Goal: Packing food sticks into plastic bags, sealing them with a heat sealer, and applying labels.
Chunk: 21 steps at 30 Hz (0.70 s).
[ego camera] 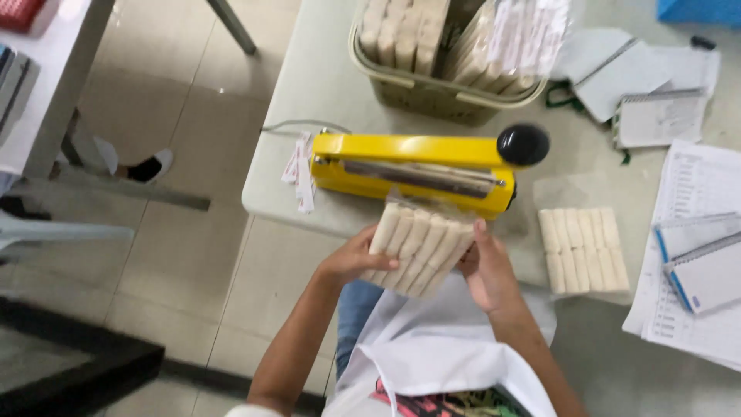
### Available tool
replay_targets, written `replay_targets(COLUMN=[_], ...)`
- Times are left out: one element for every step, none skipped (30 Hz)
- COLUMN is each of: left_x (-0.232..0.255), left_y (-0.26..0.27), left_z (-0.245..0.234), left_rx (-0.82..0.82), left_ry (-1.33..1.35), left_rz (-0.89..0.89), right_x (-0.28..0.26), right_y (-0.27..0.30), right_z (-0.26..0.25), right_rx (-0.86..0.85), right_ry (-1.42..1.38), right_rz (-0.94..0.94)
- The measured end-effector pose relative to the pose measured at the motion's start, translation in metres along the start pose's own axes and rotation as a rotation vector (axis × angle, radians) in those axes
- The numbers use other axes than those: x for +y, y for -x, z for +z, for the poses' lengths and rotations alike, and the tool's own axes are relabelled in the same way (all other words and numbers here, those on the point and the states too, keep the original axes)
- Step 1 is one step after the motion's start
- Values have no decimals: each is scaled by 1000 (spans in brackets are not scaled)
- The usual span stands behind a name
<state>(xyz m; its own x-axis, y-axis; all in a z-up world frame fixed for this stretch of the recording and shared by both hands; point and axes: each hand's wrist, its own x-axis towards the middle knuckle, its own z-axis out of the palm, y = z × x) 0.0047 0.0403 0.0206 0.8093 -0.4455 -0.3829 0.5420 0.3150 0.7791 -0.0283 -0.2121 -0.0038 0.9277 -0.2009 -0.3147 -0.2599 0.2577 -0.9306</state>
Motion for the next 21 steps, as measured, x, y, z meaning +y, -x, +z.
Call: replay_targets(left_x=[3, 10, 8, 8, 9, 12, 15, 17, 19, 20, 21, 20, 19, 22, 21, 17, 12, 11, 9, 13, 14], left_y=[1, -4, -4, -6, -7, -8, -10, -9, -9, -10, -11, -6, -1, -2, -4, 0, 3, 4, 5, 0, -6], left_z=[3, 4, 9, 14, 18, 25, 30, 35, 31, 28, 25, 8, -7, -25, -49, -72, -95, -98, -101, -106, -104], left_rx=[-119, -245, -235, -253, -271, -253, -235, -207, -180, -128, -73, -61, 148, 355, 364, 679, 999, 998, 1036, 1082, 1090], left_ry=[-86, -181, -180, -234, -290, -287, -475, -663, -659, -907, -1157, -1157, -1154, -1148, -1153, -1332, -1493, -1494, -1551, -1606, -1607], left_rz=[119, 245, 239, 342, 445, 455, 502, 536, 536, 577, 608, 605, 665, 736, 748, 654, 539, 528, 422, 331, 335], right_x=[-2, -4, -22, -42, -63, -65, -65, -65, -64, -63, -62, -43, -25, -8, -11, -13, -15, -12, -9, -7, -8], right_y=[3, 0, 14, 25, 35, 41, 46, 53, 45, 40, 34, 23, 11, -8, -12, -9, -7, -6, -5, -11, -14], right_z=[-1, -1, 5, 12, 20, 16, 13, 9, 12, 14, 16, 5, -5, -13, -15, -18, -22, -24, -26, -24, -23], right_rx=[-49, -97, -100, -89, -77, -97, -92, -88, -112, -76, -40, -52, -31, -6, -14, -28, -41, -43, -40, -40, -45], right_ry=[-114, -234, -236, -198, -161, -156, -89, -26, -26, 115, 257, 254, 249, 238, 230, 224, 218, 220, 200, 174, 169], right_rz=[26, 41, 51, -86, -223, -220, -421, -613, -602, -679, -755, -752, -763, -787, -798, -779, -761, -751, -740, -744, -749])
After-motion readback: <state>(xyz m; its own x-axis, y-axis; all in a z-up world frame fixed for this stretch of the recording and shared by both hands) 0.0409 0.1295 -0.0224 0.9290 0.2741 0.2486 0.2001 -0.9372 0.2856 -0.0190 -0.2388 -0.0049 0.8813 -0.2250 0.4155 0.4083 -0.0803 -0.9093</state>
